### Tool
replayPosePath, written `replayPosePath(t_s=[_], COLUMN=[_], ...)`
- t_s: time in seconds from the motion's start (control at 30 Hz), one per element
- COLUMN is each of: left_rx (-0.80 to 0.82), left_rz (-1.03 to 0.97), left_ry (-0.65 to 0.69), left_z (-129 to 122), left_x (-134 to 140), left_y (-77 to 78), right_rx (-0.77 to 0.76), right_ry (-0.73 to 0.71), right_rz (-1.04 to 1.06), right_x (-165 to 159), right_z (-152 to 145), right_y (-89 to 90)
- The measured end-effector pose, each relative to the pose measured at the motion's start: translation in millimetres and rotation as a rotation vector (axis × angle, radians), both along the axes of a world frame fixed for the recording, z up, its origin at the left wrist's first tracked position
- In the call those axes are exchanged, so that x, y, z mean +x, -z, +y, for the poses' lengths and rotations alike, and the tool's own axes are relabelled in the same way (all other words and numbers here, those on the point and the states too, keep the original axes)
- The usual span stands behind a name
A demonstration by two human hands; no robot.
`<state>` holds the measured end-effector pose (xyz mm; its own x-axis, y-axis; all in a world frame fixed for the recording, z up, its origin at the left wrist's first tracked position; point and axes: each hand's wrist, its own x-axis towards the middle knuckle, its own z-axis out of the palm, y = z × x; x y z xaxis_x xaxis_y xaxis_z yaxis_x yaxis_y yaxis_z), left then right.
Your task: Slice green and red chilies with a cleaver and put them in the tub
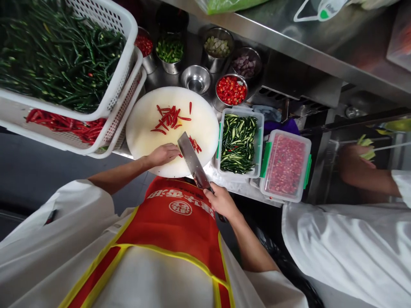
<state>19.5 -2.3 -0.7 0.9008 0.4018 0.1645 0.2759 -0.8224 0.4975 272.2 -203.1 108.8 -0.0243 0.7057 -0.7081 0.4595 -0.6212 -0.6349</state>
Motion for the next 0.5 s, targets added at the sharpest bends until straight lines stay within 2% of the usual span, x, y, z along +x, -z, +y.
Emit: replayPosePath(t_s=[0.17, 0.27, 0.37, 0.5], left_rx=[-0.004, -0.009, -0.012, -0.011], left_rz=[-0.042, -0.035, -0.037, -0.040], left_ry=[-0.019, -0.026, -0.031, -0.020], left_z=[2.3, 2.2, 1.7, 0.1], left_x=[-0.4, 0.4, 0.9, -1.0], left_y=[8.5, 9.5, 10.7, 12.1], right_rx=[-0.060, -0.108, -0.089, 0.011], right_ry=[-0.077, -0.114, -0.121, -0.062], right_rz=[-0.006, -0.002, -0.025, -0.031], right_x=[11.3, 16.7, 9.3, -8.2], right_z=[-1.9, 0.4, 10.9, 26.1], right_y=[-15.9, -17.7, -5.8, 20.9])
